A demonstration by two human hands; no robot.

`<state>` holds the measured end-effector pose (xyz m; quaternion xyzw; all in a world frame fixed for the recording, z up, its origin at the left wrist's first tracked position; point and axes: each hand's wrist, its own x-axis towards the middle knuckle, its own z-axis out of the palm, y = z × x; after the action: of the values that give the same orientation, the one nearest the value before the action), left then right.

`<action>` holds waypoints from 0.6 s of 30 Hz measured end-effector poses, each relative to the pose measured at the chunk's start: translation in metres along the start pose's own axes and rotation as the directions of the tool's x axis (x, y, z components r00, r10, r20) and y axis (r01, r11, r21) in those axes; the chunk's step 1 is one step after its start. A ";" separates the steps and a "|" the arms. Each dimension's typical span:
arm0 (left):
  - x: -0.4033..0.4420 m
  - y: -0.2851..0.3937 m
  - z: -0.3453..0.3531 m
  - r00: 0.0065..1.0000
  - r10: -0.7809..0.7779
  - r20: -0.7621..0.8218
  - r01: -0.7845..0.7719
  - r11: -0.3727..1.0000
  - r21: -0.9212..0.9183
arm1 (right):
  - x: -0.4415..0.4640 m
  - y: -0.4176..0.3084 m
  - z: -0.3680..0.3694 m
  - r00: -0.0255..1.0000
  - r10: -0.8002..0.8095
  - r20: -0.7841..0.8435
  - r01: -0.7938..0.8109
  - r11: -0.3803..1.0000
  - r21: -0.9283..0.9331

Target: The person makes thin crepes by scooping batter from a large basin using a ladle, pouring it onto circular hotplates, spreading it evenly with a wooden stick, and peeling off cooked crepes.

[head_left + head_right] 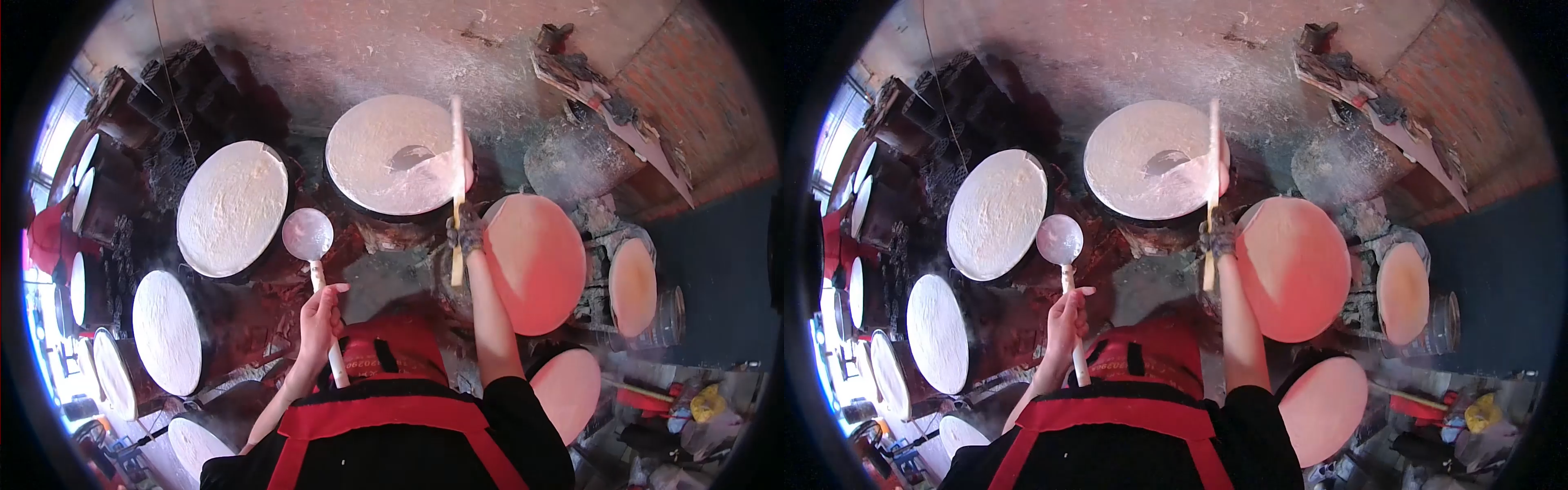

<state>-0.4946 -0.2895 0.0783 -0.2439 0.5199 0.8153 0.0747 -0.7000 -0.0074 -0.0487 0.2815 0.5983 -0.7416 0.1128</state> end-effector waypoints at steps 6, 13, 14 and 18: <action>0.005 -0.008 0.014 1.000 -0.004 0.010 0.003 0.999 0.046 | 0.027 0.032 0.053 0.833 -0.531 0.158 0.476 0.539 -0.695; 0.015 0.011 0.005 0.995 -0.089 0.042 0.084 0.991 0.109 | -0.044 0.042 0.044 0.762 -0.642 -0.085 0.552 0.712 -0.433; 0.018 0.013 0.004 0.994 -0.100 0.047 0.096 0.991 0.093 | -0.047 0.047 0.053 0.753 -0.642 -0.145 0.525 0.718 -0.457; 0.031 0.027 0.008 0.988 -0.115 0.099 0.116 0.993 0.000 | -0.014 0.077 0.077 0.859 -0.508 0.063 0.501 0.808 -0.310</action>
<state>-0.5345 -0.2983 0.0877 -0.2333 0.4981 0.8221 0.1467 -0.6712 -0.1033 -0.0944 0.0994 0.7635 -0.6361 -0.0512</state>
